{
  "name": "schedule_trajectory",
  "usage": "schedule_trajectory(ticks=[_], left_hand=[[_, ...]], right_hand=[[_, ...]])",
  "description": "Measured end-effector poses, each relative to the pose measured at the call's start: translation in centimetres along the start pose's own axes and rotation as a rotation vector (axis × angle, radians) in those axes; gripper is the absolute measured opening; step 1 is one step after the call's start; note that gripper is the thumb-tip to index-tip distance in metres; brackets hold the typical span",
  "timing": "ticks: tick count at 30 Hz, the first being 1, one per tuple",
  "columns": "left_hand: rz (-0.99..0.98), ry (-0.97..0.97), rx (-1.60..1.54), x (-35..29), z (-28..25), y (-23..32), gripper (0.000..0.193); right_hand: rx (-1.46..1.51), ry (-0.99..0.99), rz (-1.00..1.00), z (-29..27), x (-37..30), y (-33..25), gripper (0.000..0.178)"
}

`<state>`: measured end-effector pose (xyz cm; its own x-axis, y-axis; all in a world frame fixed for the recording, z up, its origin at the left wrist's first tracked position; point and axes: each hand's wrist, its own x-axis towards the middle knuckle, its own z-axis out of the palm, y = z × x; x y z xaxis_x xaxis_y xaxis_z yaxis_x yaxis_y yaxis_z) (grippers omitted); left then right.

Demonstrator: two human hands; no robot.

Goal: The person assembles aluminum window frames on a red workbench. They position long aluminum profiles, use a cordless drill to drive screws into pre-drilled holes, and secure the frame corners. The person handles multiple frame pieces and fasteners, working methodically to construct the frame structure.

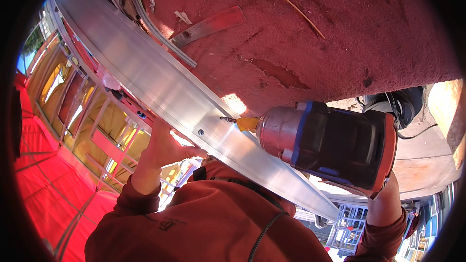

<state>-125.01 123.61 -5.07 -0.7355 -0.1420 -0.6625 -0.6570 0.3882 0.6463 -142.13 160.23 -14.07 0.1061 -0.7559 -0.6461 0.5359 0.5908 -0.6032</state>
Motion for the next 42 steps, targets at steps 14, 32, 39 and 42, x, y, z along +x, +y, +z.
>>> schedule_trajectory(ticks=[14, 32, 39, 42], left_hand=[[-0.086, 0.066, -0.277, -1.0, 0.9, -0.2, 0.037], [-0.016, 0.040, -0.149, -1.7, 0.0, -2.0, 0.055], [-0.029, 0.097, -0.306, -1.6, 0.4, -1.5, 0.039], [-0.022, 0.097, -0.396, -1.4, 0.6, -1.4, 0.036]], right_hand=[[-0.145, -0.071, 0.033, -2.0, 0.4, -4.3, 0.049], [-0.175, -0.141, -0.010, -1.9, 3.6, -5.7, 0.048], [-0.184, -0.169, -0.010, -1.6, 4.4, -5.8, 0.048], [-0.187, -0.171, -0.005, -1.7, 4.7, -6.0, 0.048]])
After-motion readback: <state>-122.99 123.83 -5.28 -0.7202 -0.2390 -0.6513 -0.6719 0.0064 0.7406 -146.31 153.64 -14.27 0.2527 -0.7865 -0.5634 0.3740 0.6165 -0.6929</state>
